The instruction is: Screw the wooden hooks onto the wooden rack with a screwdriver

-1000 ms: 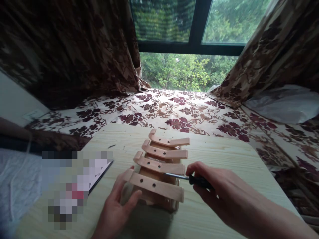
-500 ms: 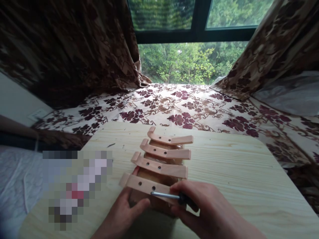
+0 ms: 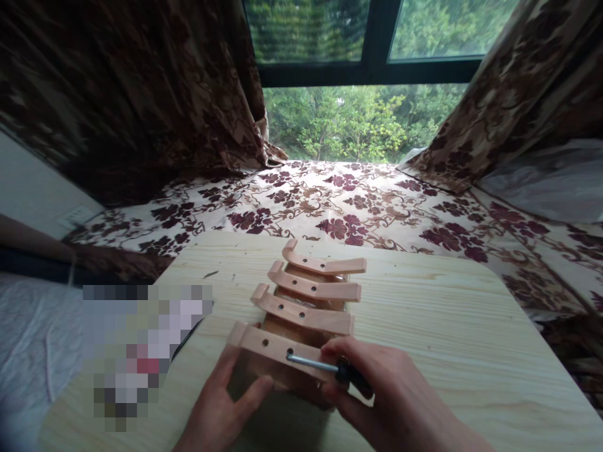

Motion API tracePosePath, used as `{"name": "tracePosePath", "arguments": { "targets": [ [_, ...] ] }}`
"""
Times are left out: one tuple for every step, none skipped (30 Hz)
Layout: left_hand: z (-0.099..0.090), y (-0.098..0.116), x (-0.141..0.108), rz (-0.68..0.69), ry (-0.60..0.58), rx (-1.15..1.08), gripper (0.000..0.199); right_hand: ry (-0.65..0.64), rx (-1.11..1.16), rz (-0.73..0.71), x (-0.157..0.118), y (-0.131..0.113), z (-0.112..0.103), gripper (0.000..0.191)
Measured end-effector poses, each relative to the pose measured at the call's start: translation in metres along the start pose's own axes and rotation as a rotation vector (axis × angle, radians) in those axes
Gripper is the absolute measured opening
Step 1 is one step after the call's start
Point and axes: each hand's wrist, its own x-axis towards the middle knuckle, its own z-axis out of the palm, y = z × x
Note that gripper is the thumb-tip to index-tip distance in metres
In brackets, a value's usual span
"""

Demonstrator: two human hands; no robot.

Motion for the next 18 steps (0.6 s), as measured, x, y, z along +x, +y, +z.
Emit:
{"name": "tracePosePath", "arguments": {
  "targets": [
    [-0.005, 0.002, -0.004, 0.079, 0.12, 0.056, 0.038, 0.025, -0.016, -0.026, -0.001, 0.001, 0.0, 0.028],
    [-0.011, 0.004, -0.008, 0.166, 0.22, 0.108, 0.029, 0.042, -0.029, -0.044, -0.003, 0.003, 0.0, 0.031],
    [-0.016, 0.008, -0.011, 0.243, 0.273, 0.141, 0.02, 0.052, -0.035, -0.05, -0.004, 0.005, 0.001, 0.033],
    [-0.02, 0.013, -0.013, 0.321, 0.276, 0.162, 0.014, 0.055, -0.034, -0.052, -0.005, 0.006, 0.001, 0.034],
    [-0.023, 0.019, -0.014, 0.394, 0.227, 0.174, 0.013, 0.053, -0.026, -0.047, -0.006, 0.007, 0.002, 0.034],
    [-0.025, 0.025, -0.014, 0.464, 0.162, 0.178, 0.016, 0.05, -0.015, -0.039, -0.007, 0.008, 0.003, 0.033],
    [-0.024, 0.031, -0.012, 0.533, 0.148, 0.18, 0.019, 0.053, 0.0, -0.034, -0.008, 0.009, 0.005, 0.034],
    [-0.023, 0.036, -0.01, 0.593, 0.144, 0.206, 0.02, 0.06, 0.013, -0.032, -0.009, 0.01, 0.007, 0.035],
    [-0.021, 0.041, -0.006, 0.634, 0.13, 0.25, 0.023, 0.075, 0.024, -0.035, -0.01, 0.01, 0.009, 0.037],
    [-0.019, 0.044, -0.003, 0.662, 0.132, 0.307, 0.026, 0.087, 0.033, -0.035, -0.01, 0.011, 0.012, 0.04],
    [-0.017, 0.047, 0.001, 0.68, 0.115, 0.378, 0.028, 0.099, 0.047, -0.032, -0.011, 0.011, 0.015, 0.042],
    [-0.015, 0.049, 0.004, 0.69, 0.095, 0.451, 0.03, 0.1, 0.078, -0.026, -0.011, 0.012, 0.018, 0.043],
    [-0.014, 0.05, 0.007, 0.693, 0.072, 0.516, 0.032, 0.084, 0.122, -0.012, -0.012, 0.013, 0.022, 0.043],
    [-0.014, 0.051, 0.01, 0.691, 0.045, 0.569, 0.033, 0.052, 0.175, 0.011, -0.013, 0.014, 0.025, 0.044],
    [-0.013, 0.052, 0.012, 0.683, 0.026, 0.606, 0.034, 0.01, 0.228, 0.038, -0.013, 0.015, 0.028, 0.045],
    [-0.013, 0.053, 0.013, 0.672, 0.014, 0.632, 0.035, -0.033, 0.275, 0.065, -0.013, 0.016, 0.031, 0.047],
    [-0.012, 0.053, 0.015, 0.658, 0.006, 0.646, 0.035, -0.067, 0.305, 0.092, -0.014, 0.018, 0.034, 0.049],
    [-0.011, 0.054, 0.016, 0.641, 0.003, 0.651, 0.034, -0.093, 0.318, 0.12, -0.014, 0.02, 0.036, 0.051]
  ]
}}
